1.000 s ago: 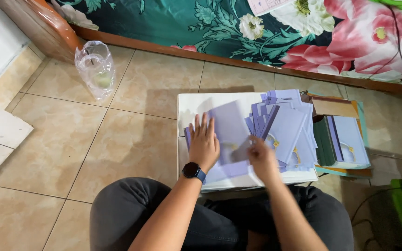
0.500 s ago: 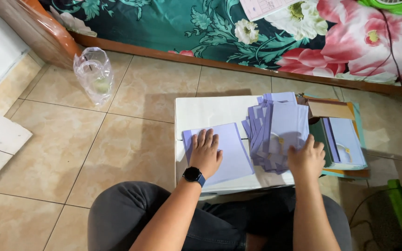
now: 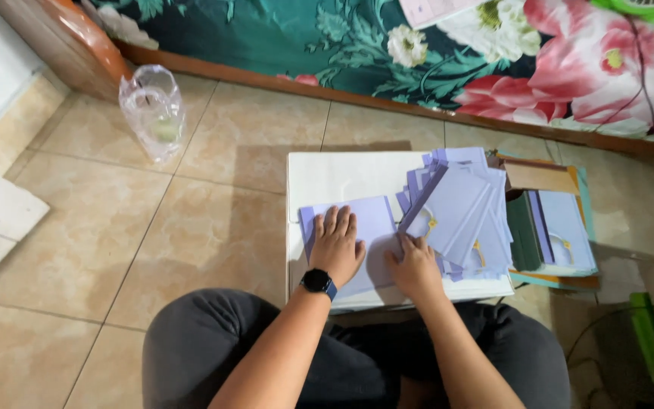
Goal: Folding the flaps of paper envelopes and organizing them into stacks on a flat surface.
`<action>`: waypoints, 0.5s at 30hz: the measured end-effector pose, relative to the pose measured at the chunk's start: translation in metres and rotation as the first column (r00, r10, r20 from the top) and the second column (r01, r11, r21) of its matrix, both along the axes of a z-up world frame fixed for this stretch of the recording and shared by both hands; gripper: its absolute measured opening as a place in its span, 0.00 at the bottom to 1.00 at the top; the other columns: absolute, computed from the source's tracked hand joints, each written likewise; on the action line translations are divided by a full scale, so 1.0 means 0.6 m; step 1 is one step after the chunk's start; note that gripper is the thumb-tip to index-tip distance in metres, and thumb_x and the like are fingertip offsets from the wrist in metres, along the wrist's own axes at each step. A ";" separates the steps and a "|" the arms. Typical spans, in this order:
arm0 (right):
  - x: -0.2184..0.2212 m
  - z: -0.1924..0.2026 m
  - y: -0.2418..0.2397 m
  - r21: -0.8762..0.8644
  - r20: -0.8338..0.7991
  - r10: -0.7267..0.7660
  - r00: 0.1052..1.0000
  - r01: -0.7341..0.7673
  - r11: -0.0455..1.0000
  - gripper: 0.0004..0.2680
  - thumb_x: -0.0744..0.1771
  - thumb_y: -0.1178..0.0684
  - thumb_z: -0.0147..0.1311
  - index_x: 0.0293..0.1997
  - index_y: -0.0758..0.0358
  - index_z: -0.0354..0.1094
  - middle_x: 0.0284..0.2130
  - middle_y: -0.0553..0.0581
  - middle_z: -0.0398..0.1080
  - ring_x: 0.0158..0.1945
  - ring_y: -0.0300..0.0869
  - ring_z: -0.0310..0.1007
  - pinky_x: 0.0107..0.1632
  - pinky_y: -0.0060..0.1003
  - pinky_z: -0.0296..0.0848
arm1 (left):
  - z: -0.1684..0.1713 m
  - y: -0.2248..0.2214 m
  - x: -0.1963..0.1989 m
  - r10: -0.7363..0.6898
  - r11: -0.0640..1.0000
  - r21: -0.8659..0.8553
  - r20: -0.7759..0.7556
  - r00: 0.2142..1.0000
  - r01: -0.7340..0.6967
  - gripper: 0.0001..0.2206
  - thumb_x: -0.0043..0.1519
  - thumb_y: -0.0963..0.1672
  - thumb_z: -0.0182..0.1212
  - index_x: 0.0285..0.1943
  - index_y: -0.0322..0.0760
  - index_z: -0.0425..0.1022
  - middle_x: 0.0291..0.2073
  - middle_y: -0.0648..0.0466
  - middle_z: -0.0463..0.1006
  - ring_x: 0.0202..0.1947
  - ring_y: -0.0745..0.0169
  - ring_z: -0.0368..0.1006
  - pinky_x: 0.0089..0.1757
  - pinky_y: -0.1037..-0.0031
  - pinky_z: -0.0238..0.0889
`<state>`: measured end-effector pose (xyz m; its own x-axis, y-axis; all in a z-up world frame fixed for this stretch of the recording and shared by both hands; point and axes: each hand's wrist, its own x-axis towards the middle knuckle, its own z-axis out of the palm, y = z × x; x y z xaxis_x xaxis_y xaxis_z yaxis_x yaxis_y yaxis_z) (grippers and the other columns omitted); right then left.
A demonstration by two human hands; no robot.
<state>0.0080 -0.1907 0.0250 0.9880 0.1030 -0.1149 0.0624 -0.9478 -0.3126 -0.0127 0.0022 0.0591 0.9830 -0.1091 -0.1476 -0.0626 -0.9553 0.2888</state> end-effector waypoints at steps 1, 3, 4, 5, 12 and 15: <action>0.001 -0.004 -0.005 -0.007 -0.015 0.002 1.000 -0.002 1.000 0.25 0.66 0.36 0.53 0.69 0.54 0.62 0.54 0.63 0.67 0.58 0.61 0.71 0.60 0.50 0.73 | -0.004 -0.001 -0.001 0.002 1.000 -0.007 -0.015 1.000 -0.002 0.29 0.69 0.51 0.35 0.78 0.32 0.50 0.79 0.45 0.43 0.79 0.44 0.33 0.70 0.47 0.22; 0.011 -0.008 -0.011 0.162 -0.058 -0.032 0.998 0.041 0.986 0.23 0.66 0.40 0.56 0.68 0.52 0.66 0.55 0.65 0.69 0.59 0.61 0.71 0.58 0.49 0.74 | -0.005 0.001 0.003 0.007 1.000 0.015 0.014 1.000 -0.007 0.30 0.69 0.52 0.34 0.79 0.33 0.50 0.79 0.46 0.44 0.79 0.44 0.34 0.70 0.47 0.22; 0.006 0.007 -0.009 0.160 -0.056 -0.028 0.998 0.037 0.986 0.23 0.66 0.40 0.56 0.68 0.52 0.66 0.55 0.65 0.69 0.59 0.61 0.71 0.58 0.49 0.74 | -0.001 0.002 0.002 0.011 1.000 0.012 0.016 1.000 -0.011 0.30 0.69 0.52 0.34 0.79 0.33 0.50 0.79 0.46 0.44 0.79 0.44 0.34 0.70 0.47 0.22; 0.000 0.022 -0.007 0.211 -0.069 -0.032 0.997 0.046 0.976 0.22 0.66 0.41 0.54 0.68 0.56 0.66 0.56 0.65 0.69 0.59 0.60 0.72 0.58 0.49 0.74 | 0.004 0.003 0.001 0.012 1.000 0.007 0.012 1.000 -0.012 0.29 0.69 0.51 0.35 0.78 0.33 0.50 0.79 0.46 0.44 0.79 0.45 0.34 0.70 0.47 0.23; -0.028 0.084 0.011 0.383 -0.029 -0.066 0.997 0.072 0.921 0.21 0.68 0.50 0.54 0.68 0.68 0.63 0.54 0.73 0.68 0.57 0.63 0.71 0.56 0.52 0.74 | -0.002 0.008 0.005 0.024 0.998 -0.055 0.039 0.999 -0.022 0.28 0.69 0.50 0.37 0.77 0.34 0.53 0.78 0.48 0.48 0.79 0.46 0.37 0.71 0.47 0.26; -0.024 0.080 0.006 0.426 -0.045 -0.063 0.997 0.077 0.902 0.19 0.68 0.52 0.51 0.67 0.68 0.65 0.52 0.71 0.70 0.57 0.61 0.73 0.54 0.50 0.75 | 0.000 0.007 0.005 0.027 0.999 -0.047 0.033 0.999 -0.025 0.28 0.69 0.50 0.36 0.77 0.35 0.53 0.78 0.48 0.47 0.79 0.47 0.37 0.71 0.48 0.25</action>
